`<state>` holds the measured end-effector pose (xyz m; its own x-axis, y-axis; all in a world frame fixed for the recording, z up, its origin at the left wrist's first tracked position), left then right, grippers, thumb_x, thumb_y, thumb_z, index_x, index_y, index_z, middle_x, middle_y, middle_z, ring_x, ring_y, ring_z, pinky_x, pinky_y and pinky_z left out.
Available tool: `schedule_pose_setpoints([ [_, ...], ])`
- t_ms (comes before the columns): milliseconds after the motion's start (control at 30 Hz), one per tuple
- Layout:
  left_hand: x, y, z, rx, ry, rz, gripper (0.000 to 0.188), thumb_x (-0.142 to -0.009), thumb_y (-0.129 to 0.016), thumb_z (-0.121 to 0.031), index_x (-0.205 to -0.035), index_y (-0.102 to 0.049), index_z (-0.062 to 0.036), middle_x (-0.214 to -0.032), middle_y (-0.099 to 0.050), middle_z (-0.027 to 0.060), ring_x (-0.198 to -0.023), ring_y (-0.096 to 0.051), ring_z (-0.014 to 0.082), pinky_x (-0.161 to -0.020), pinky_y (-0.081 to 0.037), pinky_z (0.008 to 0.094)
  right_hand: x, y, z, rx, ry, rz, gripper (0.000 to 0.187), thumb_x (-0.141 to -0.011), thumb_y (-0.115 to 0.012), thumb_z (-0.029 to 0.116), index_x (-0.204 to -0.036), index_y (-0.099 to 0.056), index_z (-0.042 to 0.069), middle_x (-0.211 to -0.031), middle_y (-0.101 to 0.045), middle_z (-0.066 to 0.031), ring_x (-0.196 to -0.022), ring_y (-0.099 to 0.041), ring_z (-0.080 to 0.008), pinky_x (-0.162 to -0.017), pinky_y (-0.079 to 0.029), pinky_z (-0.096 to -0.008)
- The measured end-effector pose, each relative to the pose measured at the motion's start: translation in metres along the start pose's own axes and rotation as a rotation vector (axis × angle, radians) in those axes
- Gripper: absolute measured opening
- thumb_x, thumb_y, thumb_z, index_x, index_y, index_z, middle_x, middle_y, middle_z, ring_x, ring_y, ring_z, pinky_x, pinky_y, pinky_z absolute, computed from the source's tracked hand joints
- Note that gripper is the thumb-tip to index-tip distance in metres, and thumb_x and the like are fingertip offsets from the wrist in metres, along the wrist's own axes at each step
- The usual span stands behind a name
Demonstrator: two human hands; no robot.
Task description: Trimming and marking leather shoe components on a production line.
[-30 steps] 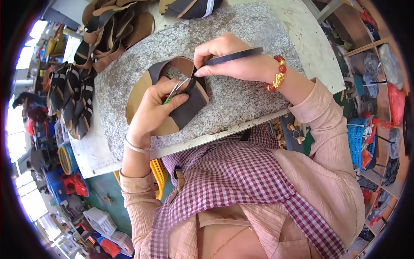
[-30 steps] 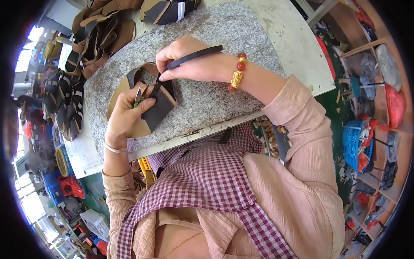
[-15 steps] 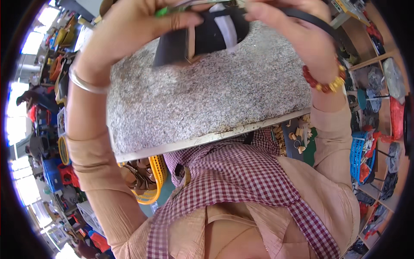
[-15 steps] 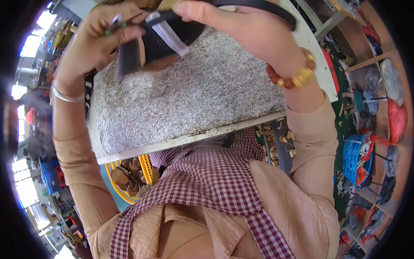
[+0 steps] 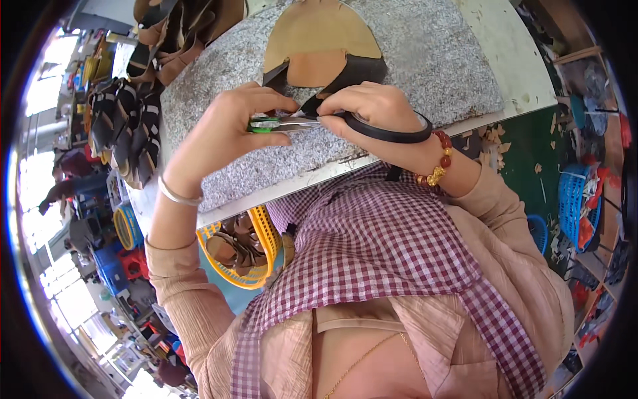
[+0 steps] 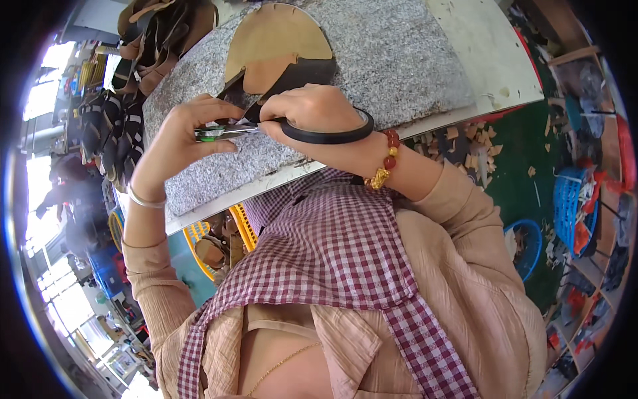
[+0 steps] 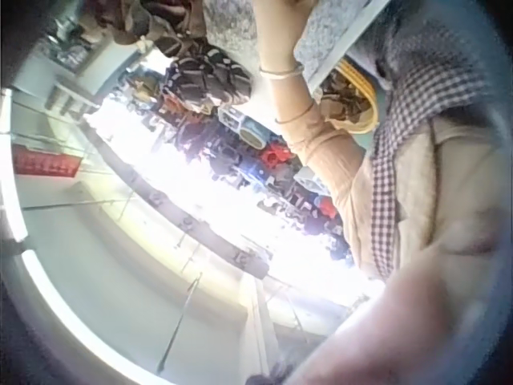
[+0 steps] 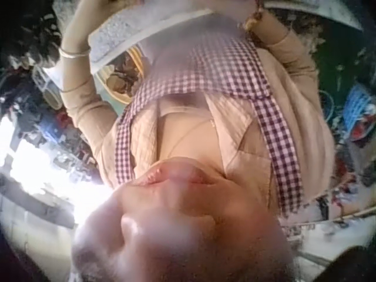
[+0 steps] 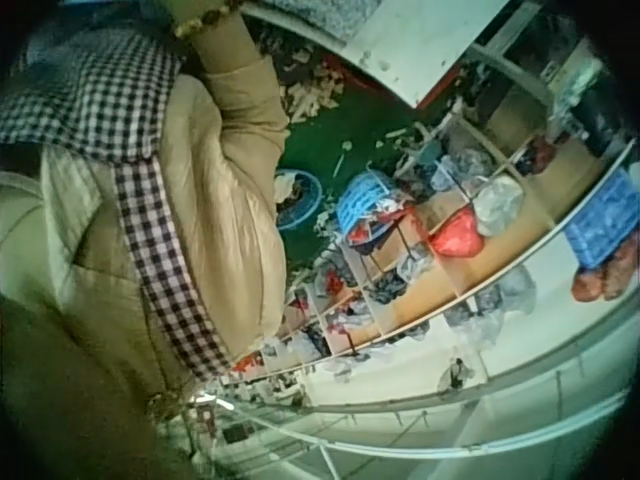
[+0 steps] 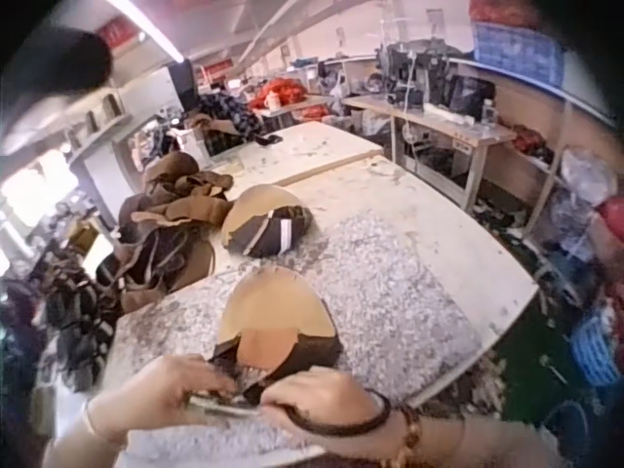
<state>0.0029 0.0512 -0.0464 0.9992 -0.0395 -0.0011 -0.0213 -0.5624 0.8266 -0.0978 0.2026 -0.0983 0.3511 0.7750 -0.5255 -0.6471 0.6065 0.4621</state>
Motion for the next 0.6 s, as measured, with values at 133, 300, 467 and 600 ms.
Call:
schedule_pose_setpoints([
  [133,0.003,-0.012,0.001,0.019,0.119,-0.050,0.022,-0.076,-0.074,0.000,-0.098,-0.074,-0.0005,-0.081,-0.068,0.0079,-0.068,-0.056,0.0192,-0.065,-0.046,0.0314,0.002,0.000,-0.001,0.073,0.018,-0.045,0.007,-0.080,-0.076,0.008,-0.086,-0.073,0.005,-0.085,-0.074,-0.0014,-0.069,-0.062,-0.0146,-0.069,-0.049,-0.0259],
  [300,0.006,-0.020,0.010,0.028,0.197,-0.033,0.027,-0.077,-0.076,-0.002,-0.104,-0.074,-0.0010,-0.082,-0.069,0.0069,-0.065,-0.054,0.0171,-0.062,-0.045,0.0287,0.002,0.016,-0.002,0.128,0.020,-0.045,0.005,-0.081,-0.075,0.009,-0.085,-0.074,0.007,-0.083,-0.072,-0.0006,-0.070,-0.062,-0.0134,-0.070,-0.048,-0.0262],
  [467,0.005,-0.020,0.010,0.128,0.129,0.018,0.028,-0.077,-0.078,-0.003,-0.106,-0.074,-0.0014,-0.081,-0.069,0.0063,-0.063,-0.052,0.0156,-0.061,-0.044,0.0274,-0.001,0.020,-0.013,0.110,0.010,-0.019,0.005,-0.081,-0.075,0.010,-0.085,-0.073,0.008,-0.080,-0.071,0.0004,-0.069,-0.061,-0.0132,-0.070,-0.048,-0.0267],
  [600,-0.002,-0.018,-0.004,0.176,0.112,0.003,0.029,-0.078,-0.079,-0.005,-0.106,-0.074,-0.0009,-0.081,-0.069,0.0058,-0.062,-0.051,0.0146,-0.061,-0.043,0.0271,-0.001,0.019,-0.015,0.103,0.021,-0.043,0.005,-0.081,-0.076,0.010,-0.084,-0.073,0.008,-0.078,-0.070,0.0010,-0.069,-0.061,-0.0132,-0.070,-0.047,-0.0265],
])
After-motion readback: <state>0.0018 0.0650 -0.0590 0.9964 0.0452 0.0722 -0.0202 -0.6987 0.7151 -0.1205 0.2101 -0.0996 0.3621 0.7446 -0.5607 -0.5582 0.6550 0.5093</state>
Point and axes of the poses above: each hand's wrist, its own x-axis away from the middle knuckle, its own y-axis out of the back of the hand, z = x × y, the point moved 5 cm from there along -x, towards the middle knuckle
